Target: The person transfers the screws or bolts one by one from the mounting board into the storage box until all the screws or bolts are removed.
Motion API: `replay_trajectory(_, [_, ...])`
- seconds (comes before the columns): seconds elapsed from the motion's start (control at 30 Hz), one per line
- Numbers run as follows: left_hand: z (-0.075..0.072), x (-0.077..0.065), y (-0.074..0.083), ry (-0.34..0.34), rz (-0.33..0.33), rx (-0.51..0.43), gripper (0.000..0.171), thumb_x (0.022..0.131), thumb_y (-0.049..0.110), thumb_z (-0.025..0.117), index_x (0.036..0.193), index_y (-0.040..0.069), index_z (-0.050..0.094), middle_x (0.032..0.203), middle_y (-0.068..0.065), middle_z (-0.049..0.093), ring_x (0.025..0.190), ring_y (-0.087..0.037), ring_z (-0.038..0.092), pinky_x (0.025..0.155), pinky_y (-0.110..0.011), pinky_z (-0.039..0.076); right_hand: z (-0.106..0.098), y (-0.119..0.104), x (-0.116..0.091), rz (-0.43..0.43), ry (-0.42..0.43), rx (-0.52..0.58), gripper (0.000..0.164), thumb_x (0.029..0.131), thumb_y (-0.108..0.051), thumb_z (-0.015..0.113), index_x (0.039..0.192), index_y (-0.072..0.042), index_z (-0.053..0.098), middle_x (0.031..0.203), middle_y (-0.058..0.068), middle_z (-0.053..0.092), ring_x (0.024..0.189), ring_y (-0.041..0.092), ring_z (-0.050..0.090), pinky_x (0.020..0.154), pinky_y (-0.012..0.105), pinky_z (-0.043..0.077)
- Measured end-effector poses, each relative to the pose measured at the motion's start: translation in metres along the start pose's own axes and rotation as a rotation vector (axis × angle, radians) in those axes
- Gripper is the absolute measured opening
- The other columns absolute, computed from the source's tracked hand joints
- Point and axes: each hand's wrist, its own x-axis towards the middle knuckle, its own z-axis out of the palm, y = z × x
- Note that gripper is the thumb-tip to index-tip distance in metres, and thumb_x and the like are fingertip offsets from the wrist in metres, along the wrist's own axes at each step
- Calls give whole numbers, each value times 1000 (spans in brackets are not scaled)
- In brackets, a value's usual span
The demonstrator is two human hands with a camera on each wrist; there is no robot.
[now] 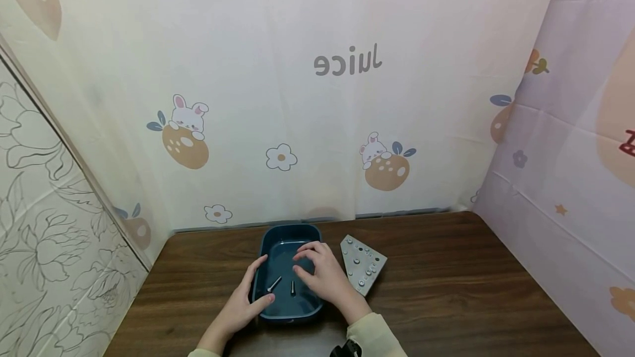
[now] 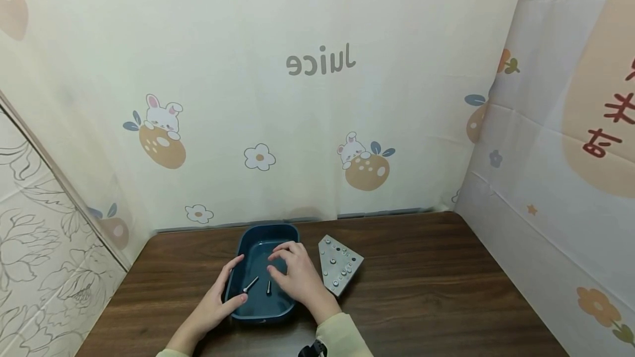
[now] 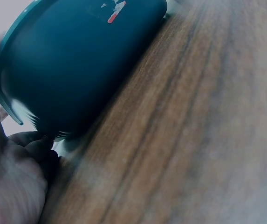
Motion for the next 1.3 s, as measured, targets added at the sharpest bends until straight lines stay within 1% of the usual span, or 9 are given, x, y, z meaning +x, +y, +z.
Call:
replay_trajectory(0.17, [0, 0, 0, 2, 9, -15, 81, 91, 38, 73, 156, 43, 25, 164, 0, 24, 147, -34, 28, 108, -73, 25, -2, 0, 0, 9, 6, 4, 19, 94, -28, 74, 109, -16, 75, 124, -7, 58, 119, 16, 50, 98, 45, 48])
replay_trajectory(0.4, [0, -1, -1, 8, 26, -15, 82, 92, 36, 73, 159, 37, 24, 164, 1, 24, 147, -33, 27, 108, -73, 25, -6, 3, -3, -9, 37, 10, 19, 93, -27, 75, 108, -16, 75, 123, -7, 59, 118, 15, 50, 97, 43, 49])
replay_trajectory(0.63, [0, 0, -2, 5, 14, -16, 82, 93, 36, 72, 159, 35, 24, 165, 1, 23, 147, -36, 28, 106, -75, 26, -11, 7, -4, -20, 63, 19, 18, 92, -26, 76, 107, -15, 75, 122, -5, 60, 117, 15, 50, 97, 44, 48])
replay_trajectory(0.77, [0, 0, -2, 3, 18, -42, 82, 93, 34, 72, 159, 35, 25, 164, -2, 25, 143, -36, 34, 105, -73, 31, -14, 10, -5, -16, 74, 21, 17, 92, -26, 76, 106, -16, 75, 122, -6, 60, 116, 14, 50, 97, 44, 48])
replay_trajectory(0.9, [0, 0, -3, 0, 21, -66, 82, 92, 31, 73, 159, 36, 26, 161, -5, 30, 134, -34, 43, 102, -67, 39, -19, 11, -7, 3, 75, 18, 15, 92, -27, 76, 106, -22, 74, 122, -7, 60, 115, 12, 50, 95, 42, 49])
replay_trajectory(1.0, [1, 0, -3, 2, 18, -62, 82, 92, 32, 73, 159, 37, 25, 160, -7, 32, 132, -34, 45, 101, -67, 40, -24, 12, -9, 16, 71, 14, 14, 92, -27, 76, 106, -26, 73, 123, -7, 59, 115, 11, 49, 92, 39, 50])
replay_trajectory(1.13, [1, 1, -3, 5, 21, -53, 82, 92, 33, 73, 159, 36, 25, 161, -8, 31, 135, -34, 42, 103, -69, 37, -29, 15, -12, 25, 75, -9, 15, 92, -27, 76, 106, -27, 73, 123, -8, 59, 116, 11, 50, 91, 38, 51])
replay_trajectory(1.3, [0, 0, -3, -6, 35, -28, 82, 93, 33, 72, 159, 36, 24, 164, 0, 24, 145, -33, 30, 106, -73, 29, -34, 22, -14, 30, 82, -26, 14, 92, -26, 77, 106, -25, 73, 121, -7, 59, 115, 11, 53, 94, 39, 51])
